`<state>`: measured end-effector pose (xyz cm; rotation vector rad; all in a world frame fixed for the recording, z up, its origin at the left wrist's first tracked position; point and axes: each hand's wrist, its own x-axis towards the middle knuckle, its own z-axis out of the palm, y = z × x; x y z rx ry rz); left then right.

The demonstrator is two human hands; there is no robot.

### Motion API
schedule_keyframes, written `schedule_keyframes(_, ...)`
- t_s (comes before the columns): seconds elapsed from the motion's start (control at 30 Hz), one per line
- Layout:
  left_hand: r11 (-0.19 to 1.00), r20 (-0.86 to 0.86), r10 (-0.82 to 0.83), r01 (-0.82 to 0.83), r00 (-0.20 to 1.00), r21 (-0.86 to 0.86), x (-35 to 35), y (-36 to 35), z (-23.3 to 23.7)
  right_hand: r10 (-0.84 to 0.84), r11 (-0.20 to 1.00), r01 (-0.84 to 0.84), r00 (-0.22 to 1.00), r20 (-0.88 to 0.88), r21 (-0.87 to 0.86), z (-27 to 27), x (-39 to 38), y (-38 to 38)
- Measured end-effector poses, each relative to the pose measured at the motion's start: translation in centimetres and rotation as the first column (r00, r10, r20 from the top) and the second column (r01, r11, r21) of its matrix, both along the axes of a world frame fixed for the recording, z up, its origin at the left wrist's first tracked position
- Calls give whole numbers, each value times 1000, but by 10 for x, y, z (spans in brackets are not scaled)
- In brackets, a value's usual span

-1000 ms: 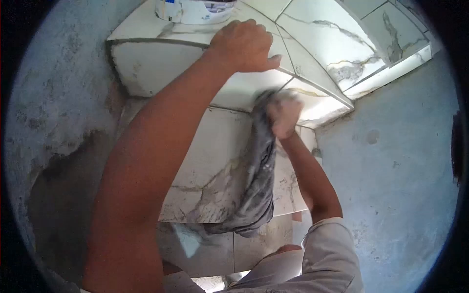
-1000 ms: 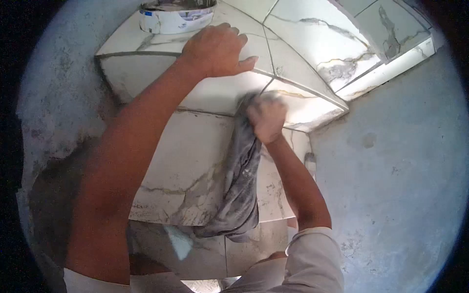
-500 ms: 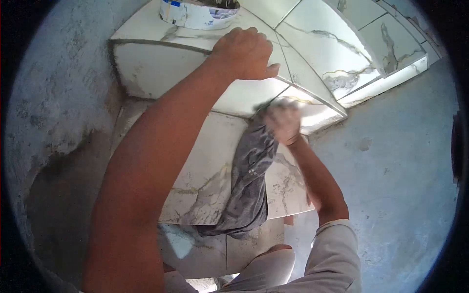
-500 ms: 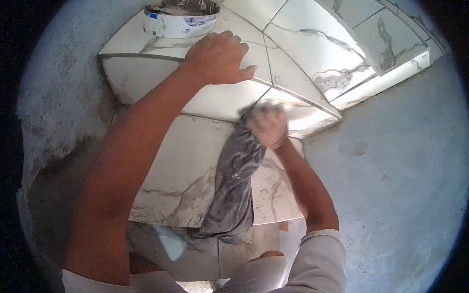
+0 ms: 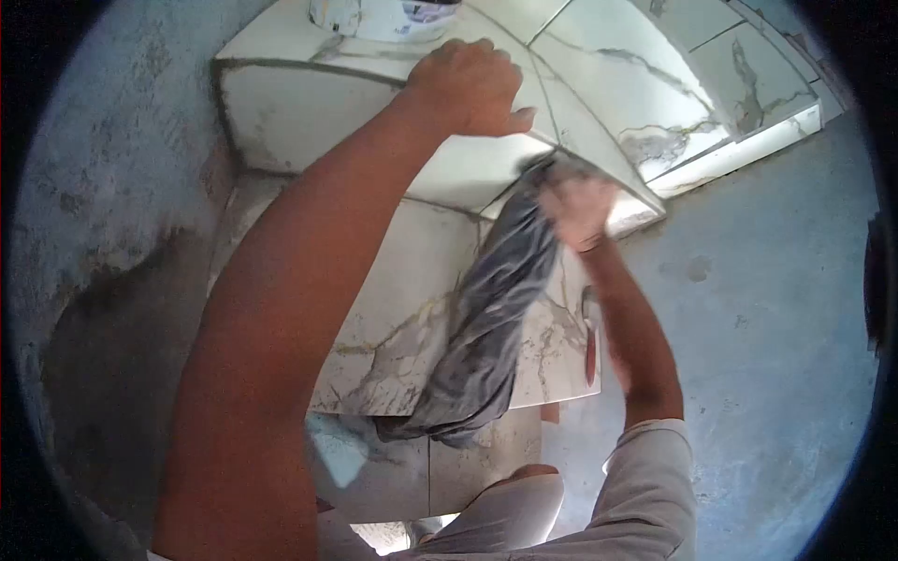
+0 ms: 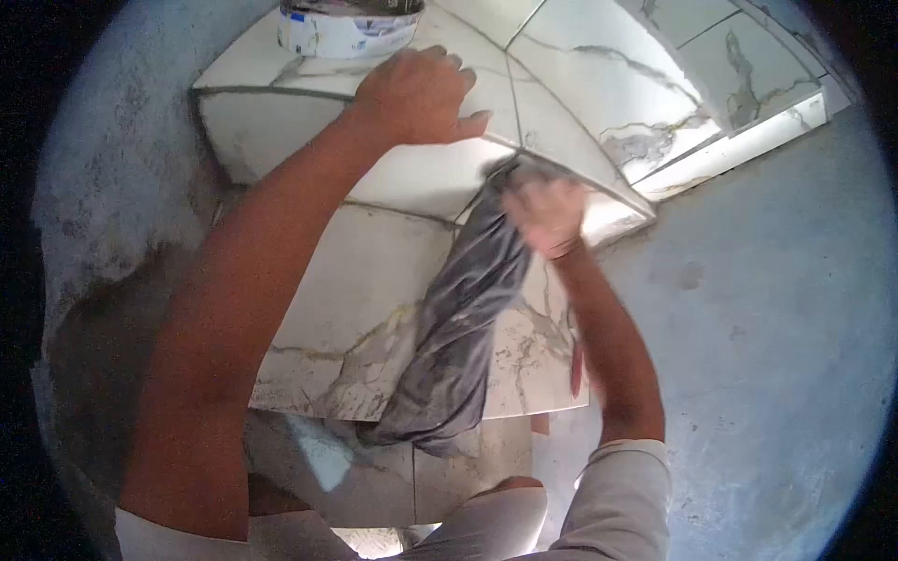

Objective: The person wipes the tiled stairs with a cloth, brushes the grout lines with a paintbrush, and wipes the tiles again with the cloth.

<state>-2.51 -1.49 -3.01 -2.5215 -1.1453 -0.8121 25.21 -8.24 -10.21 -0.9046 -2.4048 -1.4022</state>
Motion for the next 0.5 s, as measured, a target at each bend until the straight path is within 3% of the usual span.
schedule_keyframes(0.03,1000,26,0,0,1000,-7,1,-1,0,27,997,-20,995,-91,78,28,-17,-8)
schedule_keyframes(0.1,1000,56,5,-5,998,-14,3,-4,-1,69,989,-38,975,-213,144,21,-20,-7)
schedule_keyframes(0.17,1000,37,13,-13,999,3,2,-3,2,136,989,-120,966,-221,84,-6,-19,1)
schedule_keyframes(0.23,1000,36,19,-18,999,-20,2,-4,3,116,986,-128,987,-112,-107,-35,-32,-1)
schedule_keyframes(0.43,1000,19,-2,2,1000,31,4,-3,4,214,962,-203,976,46,-184,-44,-44,-2)
schedule_keyframes(0.5,999,-4,-5,6,1000,54,5,-1,7,230,958,-208,969,94,-197,-25,-36,-1)
